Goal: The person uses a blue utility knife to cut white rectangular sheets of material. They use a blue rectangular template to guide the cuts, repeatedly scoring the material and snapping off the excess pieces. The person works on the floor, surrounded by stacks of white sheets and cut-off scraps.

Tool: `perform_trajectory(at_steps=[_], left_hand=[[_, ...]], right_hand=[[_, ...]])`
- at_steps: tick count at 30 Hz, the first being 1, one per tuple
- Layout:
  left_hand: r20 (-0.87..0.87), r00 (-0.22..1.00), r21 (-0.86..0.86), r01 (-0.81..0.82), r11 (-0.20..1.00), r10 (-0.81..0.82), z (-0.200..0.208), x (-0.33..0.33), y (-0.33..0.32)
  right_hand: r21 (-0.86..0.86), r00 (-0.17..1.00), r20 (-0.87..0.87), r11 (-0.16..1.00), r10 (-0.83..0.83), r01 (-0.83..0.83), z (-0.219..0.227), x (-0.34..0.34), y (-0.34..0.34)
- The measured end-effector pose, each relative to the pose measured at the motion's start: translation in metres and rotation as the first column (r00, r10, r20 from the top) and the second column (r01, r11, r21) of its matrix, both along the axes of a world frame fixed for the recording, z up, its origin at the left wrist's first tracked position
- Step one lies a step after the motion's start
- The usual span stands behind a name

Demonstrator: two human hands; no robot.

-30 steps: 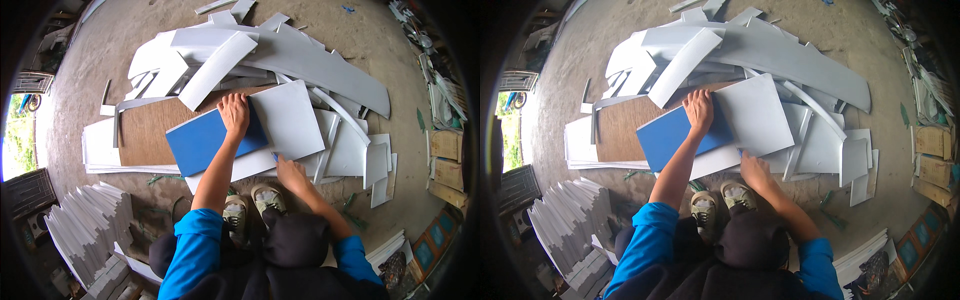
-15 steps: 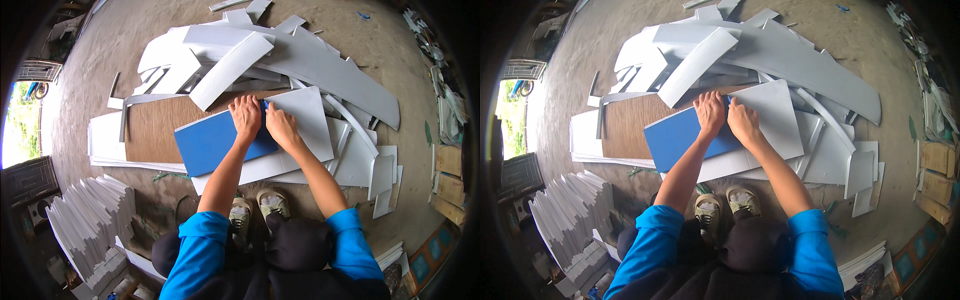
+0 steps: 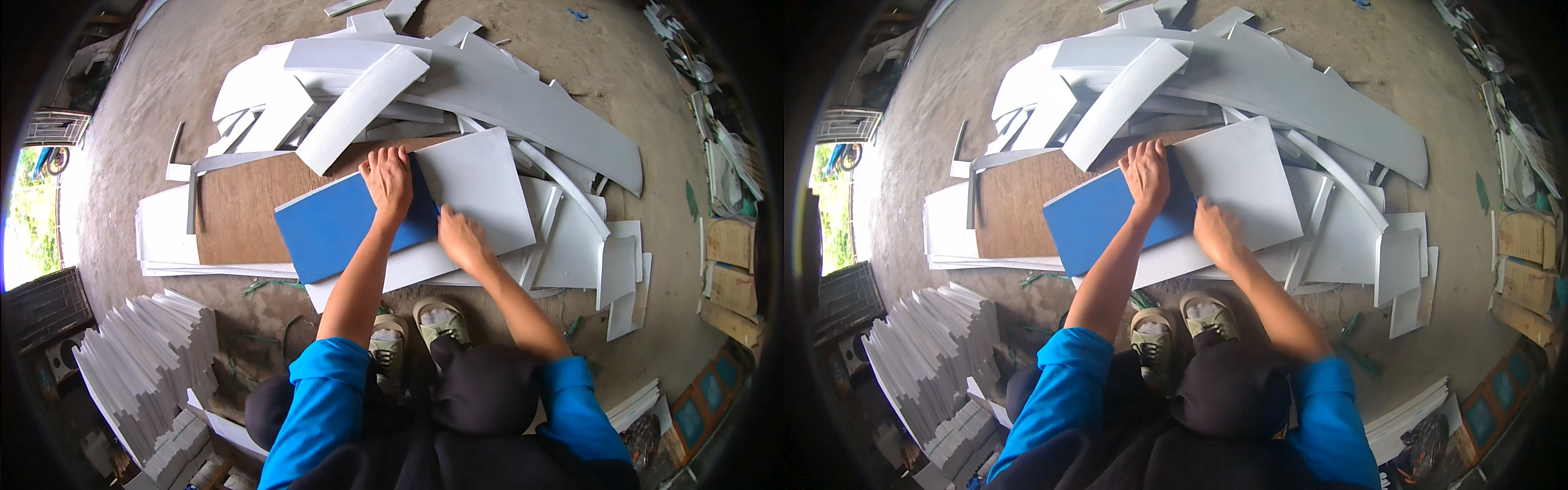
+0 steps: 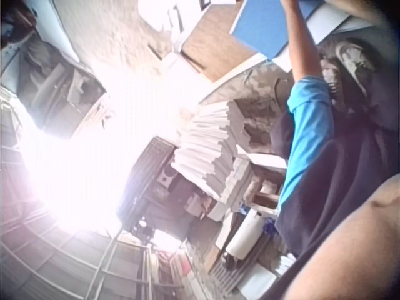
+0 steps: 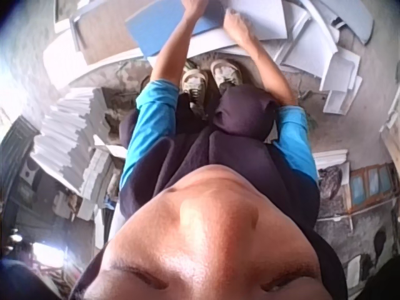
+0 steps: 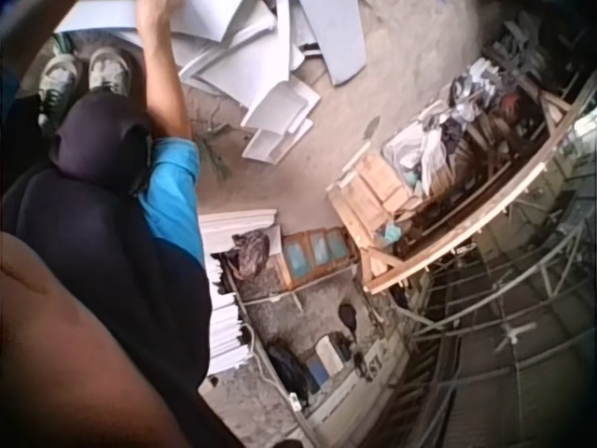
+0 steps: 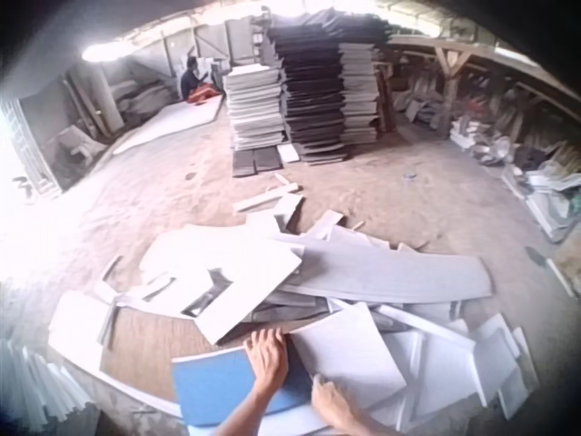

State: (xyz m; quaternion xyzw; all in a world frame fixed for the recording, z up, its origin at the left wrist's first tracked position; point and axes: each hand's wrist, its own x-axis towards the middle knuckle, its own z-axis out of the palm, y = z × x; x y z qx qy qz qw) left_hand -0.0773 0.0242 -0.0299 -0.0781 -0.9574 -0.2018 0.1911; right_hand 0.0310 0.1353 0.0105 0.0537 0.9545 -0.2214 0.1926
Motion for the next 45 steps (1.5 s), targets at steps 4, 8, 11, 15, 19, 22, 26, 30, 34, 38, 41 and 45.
perform_trajectory(at_steps=[4,8,11,15,19,22,26,30,34,38,41,45], left_hand=[[0.082,0.997,-0.051,-0.007,0.999,0.011,-0.002,0.002,-0.005],[0.109,0.994,-0.059,0.009,0.998,-0.002,-0.002,0.002,-0.005],[0.128,0.991,-0.056,0.049,0.997,-0.041,0.002,0.001,0.0],[0.074,0.993,-0.034,0.09,0.995,-0.088,0.006,0.001,-0.009],[-0.021,0.993,-0.048,0.118,0.992,-0.119,0.027,0.036,-0.004],[0.142,0.919,-0.019,0.374,0.927,-0.368,0.027,0.092,0.018],[0.22,0.885,-0.125,0.442,0.888,-0.41,0.017,0.102,0.019],[0.263,0.889,-0.288,0.444,0.849,-0.376,0.013,0.068,-0.038],[0.302,0.889,-0.346,0.438,0.83,-0.343,0.02,0.024,-0.108],[0.261,0.874,-0.361,0.481,0.798,-0.409,0.025,-0.001,-0.158],[0.256,0.854,-0.363,0.519,0.774,-0.453,0.036,-0.01,-0.151],[0.312,0.769,-0.115,0.614,0.781,-0.558,0.031,-0.013,-0.091]], right_hand=[[0.055,0.997,0.061,0.998,0.041,-0.044,0.008,0.065,0.002],[0.021,0.999,0.03,1.0,0.021,-0.022,0.011,0.098,0.006],[0.018,0.999,0.033,1.0,0.018,-0.018,0.009,0.106,0.012],[0.025,0.997,0.039,0.997,0.074,-0.075,0.038,0.105,0.022],[-0.038,0.986,-0.111,0.992,-0.125,0.121,0.051,0.073,0.044],[-0.531,0.916,0.021,0.772,-0.401,0.35,0.021,0.02,0.049],[-0.629,0.877,-0.079,0.706,-0.474,0.325,-0.023,-0.018,0.039],[-0.393,0.884,-0.226,0.868,-0.41,0.303,-0.041,-0.019,0.032],[-0.366,0.861,-0.331,0.893,-0.386,0.26,-0.054,-0.018,0.035],[-0.369,0.893,-0.23,0.884,-0.386,0.287,-0.041,-0.021,0.03],[-0.315,0.898,-0.236,0.903,-0.371,0.291,-0.038,-0.021,0.031],[-0.287,0.886,-0.261,0.907,-0.382,0.306,-0.041,-0.02,0.03]])
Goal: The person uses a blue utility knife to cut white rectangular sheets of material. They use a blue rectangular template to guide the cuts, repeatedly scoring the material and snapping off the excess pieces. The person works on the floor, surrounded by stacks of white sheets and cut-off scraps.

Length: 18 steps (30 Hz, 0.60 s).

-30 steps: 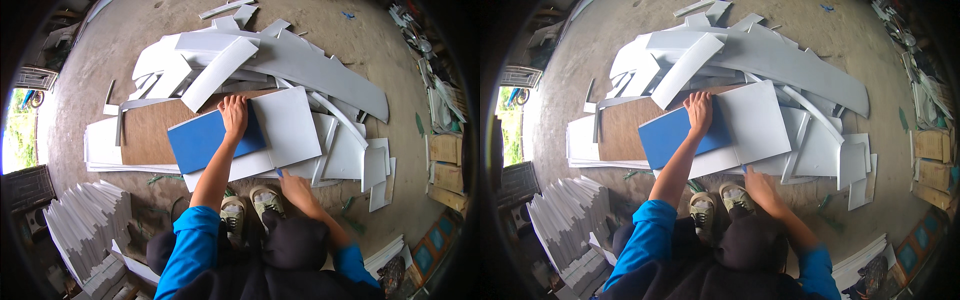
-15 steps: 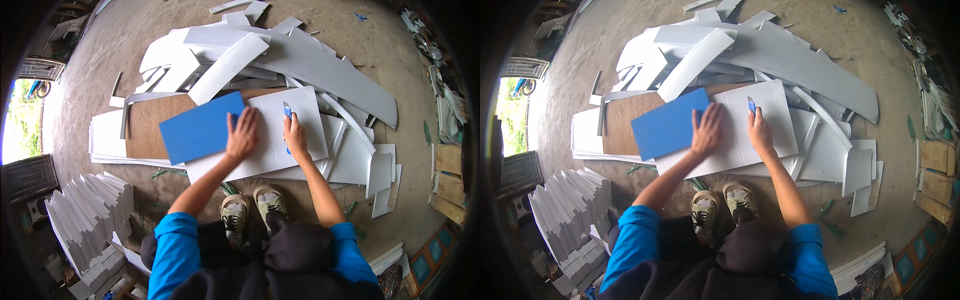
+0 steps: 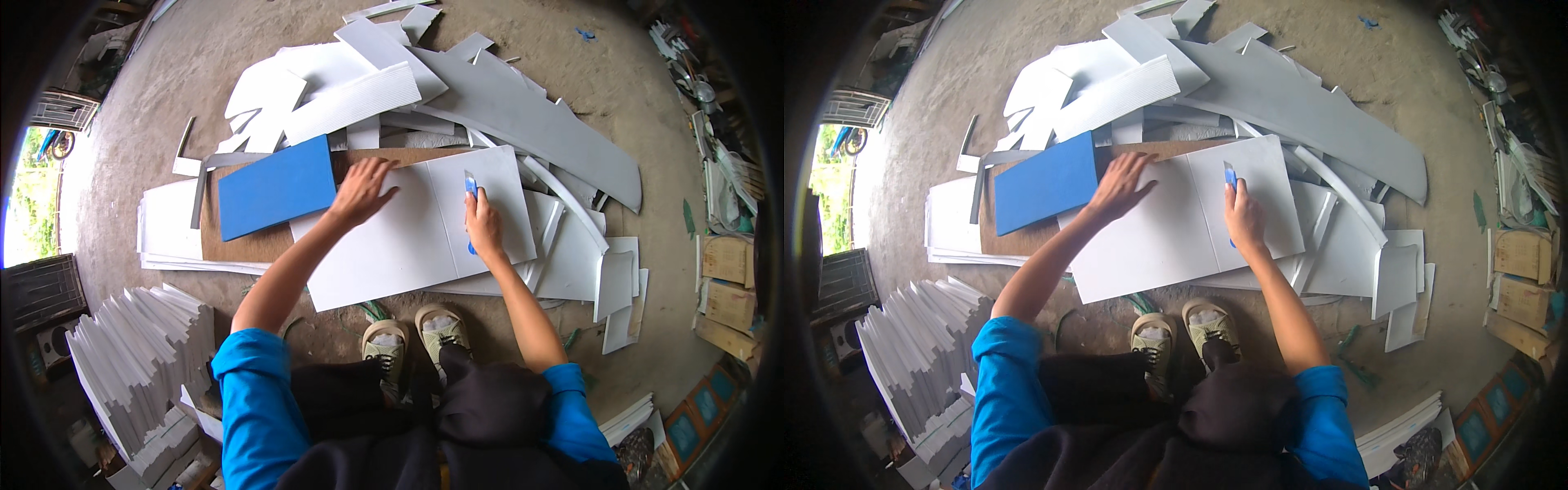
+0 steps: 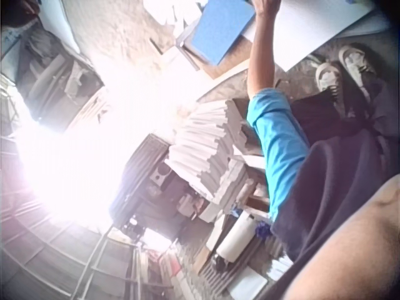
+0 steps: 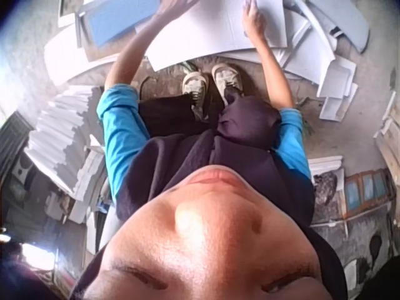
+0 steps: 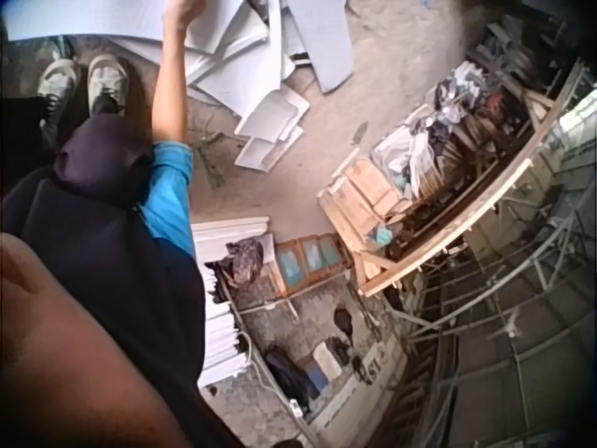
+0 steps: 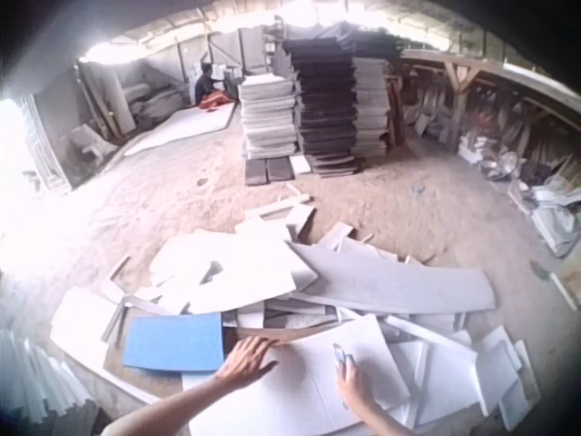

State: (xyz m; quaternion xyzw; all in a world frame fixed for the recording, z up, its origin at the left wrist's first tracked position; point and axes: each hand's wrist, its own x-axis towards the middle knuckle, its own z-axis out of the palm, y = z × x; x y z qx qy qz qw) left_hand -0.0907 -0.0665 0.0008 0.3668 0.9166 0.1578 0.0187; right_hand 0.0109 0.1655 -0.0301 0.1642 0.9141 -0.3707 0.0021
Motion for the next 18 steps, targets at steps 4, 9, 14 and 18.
perform_trajectory(at_steps=[4,9,14,18], left_hand=[[0.178,0.964,0.001,-0.199,0.98,0.196,-0.011,-0.006,0.039],[0.446,0.87,0.002,-0.235,0.972,0.21,0.0,-0.019,0.052],[0.353,0.933,0.052,-0.1,0.994,0.076,0.04,0.001,0.048],[0.103,0.994,0.192,0.01,0.981,-0.031,0.094,0.029,0.044]], right_hand=[[-0.119,0.998,-0.046,0.992,-0.039,0.033,0.005,-0.002,-0.004],[-0.145,0.96,-0.28,0.988,0.007,-0.05,0.021,-0.001,0.013],[-0.126,0.893,-0.451,0.991,-0.017,-0.045,0.059,0.01,0.02],[-0.19,0.85,-0.522,0.981,-0.065,-0.042,0.108,0.017,0.024]])
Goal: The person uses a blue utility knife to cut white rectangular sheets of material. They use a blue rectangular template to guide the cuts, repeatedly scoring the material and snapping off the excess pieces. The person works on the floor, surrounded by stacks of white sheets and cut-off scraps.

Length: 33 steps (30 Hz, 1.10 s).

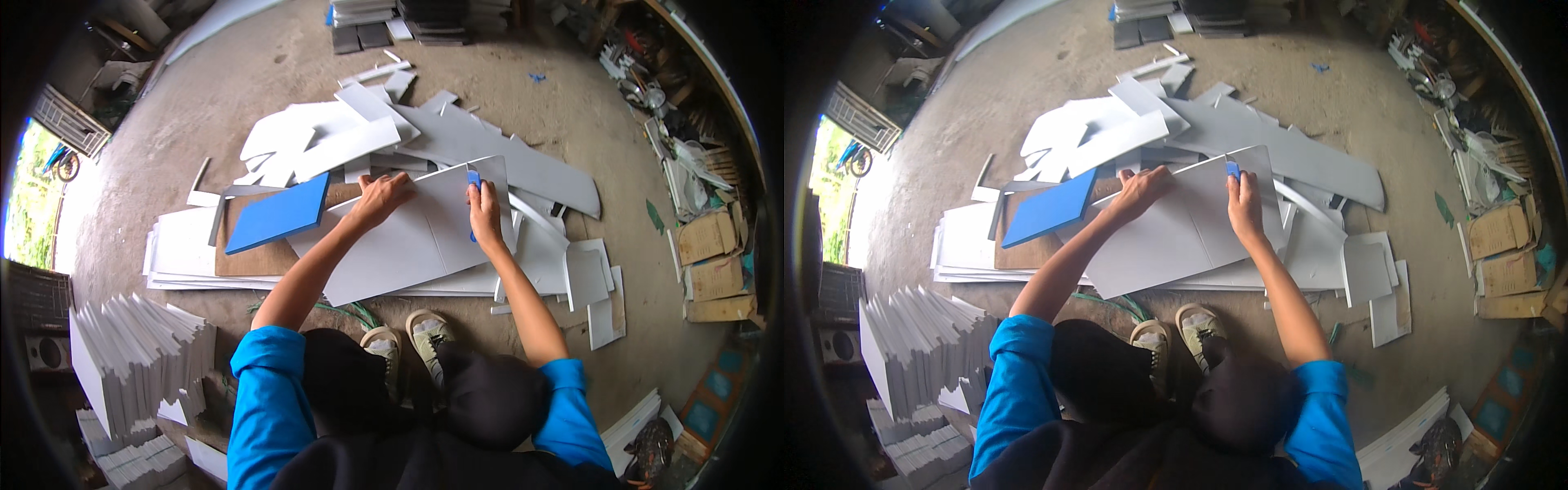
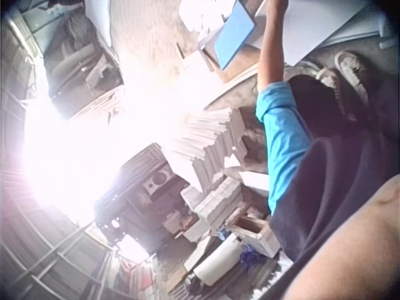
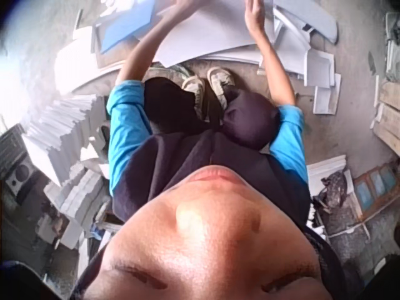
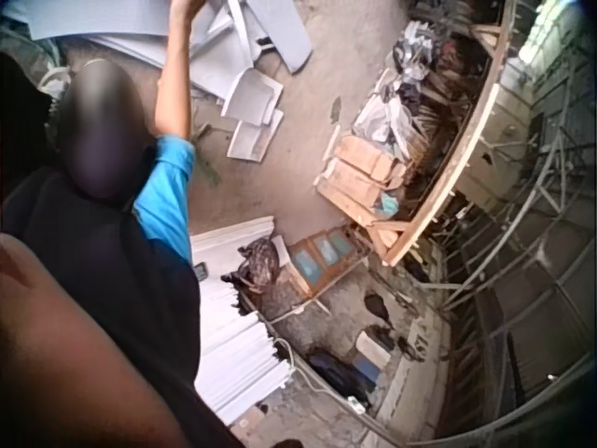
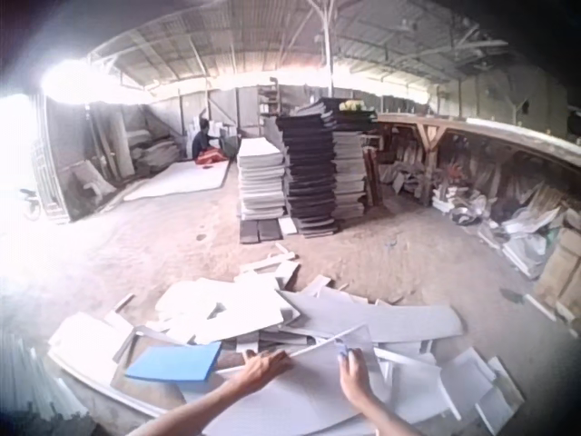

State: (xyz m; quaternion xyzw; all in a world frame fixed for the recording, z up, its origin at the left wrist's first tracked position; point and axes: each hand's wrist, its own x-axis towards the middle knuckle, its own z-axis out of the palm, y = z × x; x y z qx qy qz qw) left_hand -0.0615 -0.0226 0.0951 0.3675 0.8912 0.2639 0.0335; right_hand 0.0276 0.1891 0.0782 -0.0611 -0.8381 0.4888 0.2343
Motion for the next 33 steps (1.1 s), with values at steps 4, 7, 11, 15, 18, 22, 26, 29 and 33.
perform_trajectory(at_steps=[4,7,11,15,18,22,26,29,33], left_hand=[[-0.225,0.973,0.074,-0.032,0.997,0.048,0.052,0.029,-0.007],[-0.421,0.907,0.056,0.056,0.997,-0.027,0.091,0.041,-0.008],[-0.528,0.823,-0.08,0.197,0.977,-0.209,0.13,0.062,0.002],[-0.685,0.596,-0.229,0.37,0.9,-0.419,0.151,0.075,0.009],[-0.729,0.476,-0.319,0.401,0.859,-0.493,0.152,0.079,0.018],[-0.725,0.518,-0.324,0.324,0.889,-0.453,0.108,0.049,0.0],[-0.732,0.51,-0.334,0.31,0.89,-0.452,0.076,0.035,0.0],[-0.714,0.541,-0.308,0.329,0.893,-0.445,0.066,0.025,0.028],[-0.627,0.741,-0.138,0.196,0.971,-0.239,0.067,0.029,0.046]], right_hand=[[0.025,0.985,-0.168,0.999,0.028,-0.024,0.053,0.004,-0.004],[-0.025,0.981,-0.194,1.0,0.0,-0.005,0.089,0.009,-0.001],[-0.199,0.98,-0.198,0.977,0.031,-0.071,0.114,0.014,0.018],[-0.223,0.959,-0.282,0.97,0.028,-0.093,0.105,0.011,0.018],[-0.537,0.982,-0.069,0.823,0.175,-0.184,0.092,0.005,0.02],[-0.478,0.987,0.001,0.867,0.16,-0.14,0.065,-0.015,0.004],[-0.572,0.981,0.091,0.815,0.173,-0.091,0.034,-0.029,-0.012],[-0.702,0.98,0.143,0.713,0.139,0.002,0.002,-0.046,0.016],[-0.808,0.984,0.11,0.589,0.14,0.007,-0.015,-0.049,0.019]])
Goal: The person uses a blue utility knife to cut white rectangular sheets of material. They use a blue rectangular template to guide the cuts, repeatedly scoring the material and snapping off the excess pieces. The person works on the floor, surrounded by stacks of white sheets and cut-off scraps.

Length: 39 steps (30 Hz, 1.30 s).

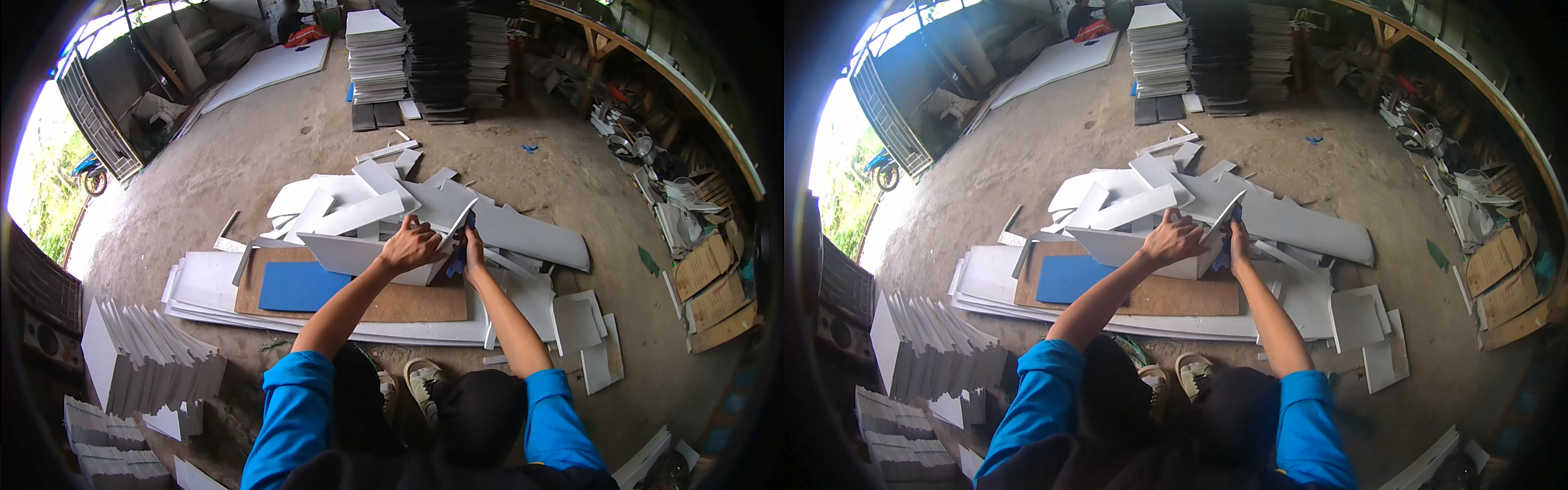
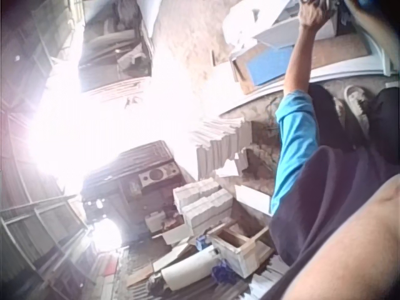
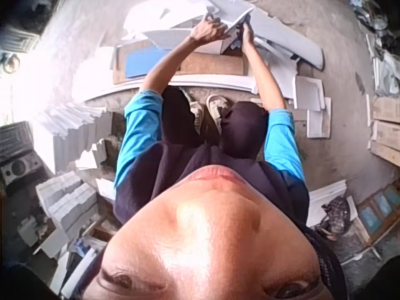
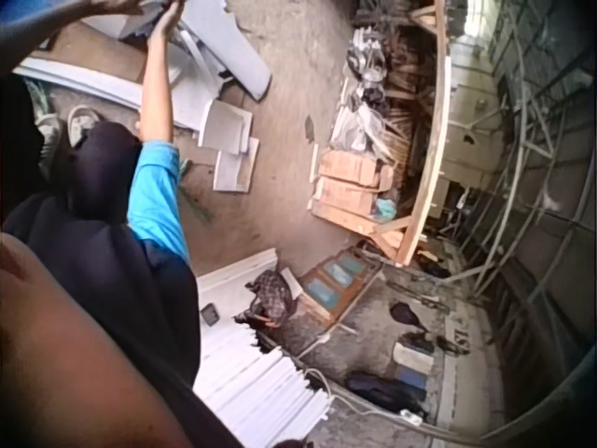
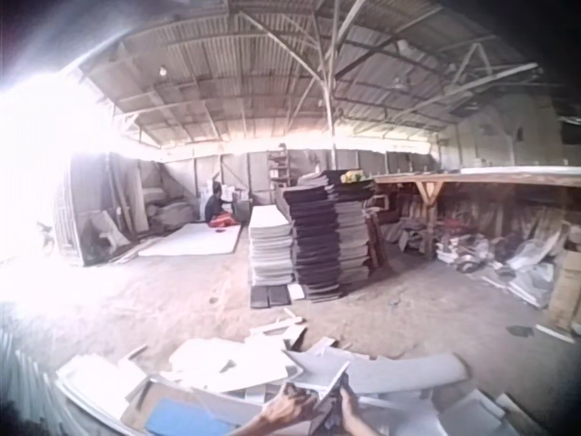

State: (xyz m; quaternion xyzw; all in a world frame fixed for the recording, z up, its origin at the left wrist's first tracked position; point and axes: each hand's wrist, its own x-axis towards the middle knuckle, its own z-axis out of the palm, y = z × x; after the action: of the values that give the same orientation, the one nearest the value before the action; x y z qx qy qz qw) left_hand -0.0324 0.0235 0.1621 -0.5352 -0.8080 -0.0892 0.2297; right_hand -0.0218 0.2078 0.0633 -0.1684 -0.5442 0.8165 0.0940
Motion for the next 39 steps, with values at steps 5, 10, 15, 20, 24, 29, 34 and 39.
perform_trajectory(at_steps=[5,10,15,20,24,29,34,39], left_hand=[[0.023,0.996,0.117,-0.084,0.99,0.082,0.001,0.006,0.013],[0.041,0.991,0.147,-0.135,0.98,0.13,0.002,0.008,0.017],[0.154,0.975,0.121,-0.179,0.976,0.16,0.009,0.008,0.037],[0.331,0.898,-0.013,-0.304,0.953,0.29,0.005,0.004,0.026],[0.384,0.88,-0.009,-0.297,0.955,0.278,0.007,0.003,0.029],[0.377,0.899,0.043,-0.257,0.965,0.223,0.008,0.005,0.035],[0.397,0.891,0.009,-0.244,0.97,0.221,0.007,0.011,0.022],[0.083,0.995,0.093,-0.063,0.994,0.055,-0.005,0.004,-0.009]], right_hand=[[0.009,0.998,-0.064,1.0,-0.003,0.004,-0.004,-0.005,0.003],[0.105,0.999,0.018,0.994,0.03,-0.032,0.004,-0.003,-0.002],[0.604,0.958,0.043,0.771,-0.284,0.201,0.008,0.012,0.016],[0.621,0.99,0.032,0.779,-0.136,0.087,0.054,0.054,-0.003],[0.596,0.996,-0.045,0.798,-0.075,0.086,0.059,0.067,-0.01],[0.729,0.979,-0.203,0.663,-0.029,0.17,0.039,0.054,0.004],[0.606,0.985,-0.171,0.786,-0.018,0.119,0.054,0.044,-0.02],[0.506,0.97,-0.22,0.862,0.104,0.022,0.067,0.039,-0.023]])
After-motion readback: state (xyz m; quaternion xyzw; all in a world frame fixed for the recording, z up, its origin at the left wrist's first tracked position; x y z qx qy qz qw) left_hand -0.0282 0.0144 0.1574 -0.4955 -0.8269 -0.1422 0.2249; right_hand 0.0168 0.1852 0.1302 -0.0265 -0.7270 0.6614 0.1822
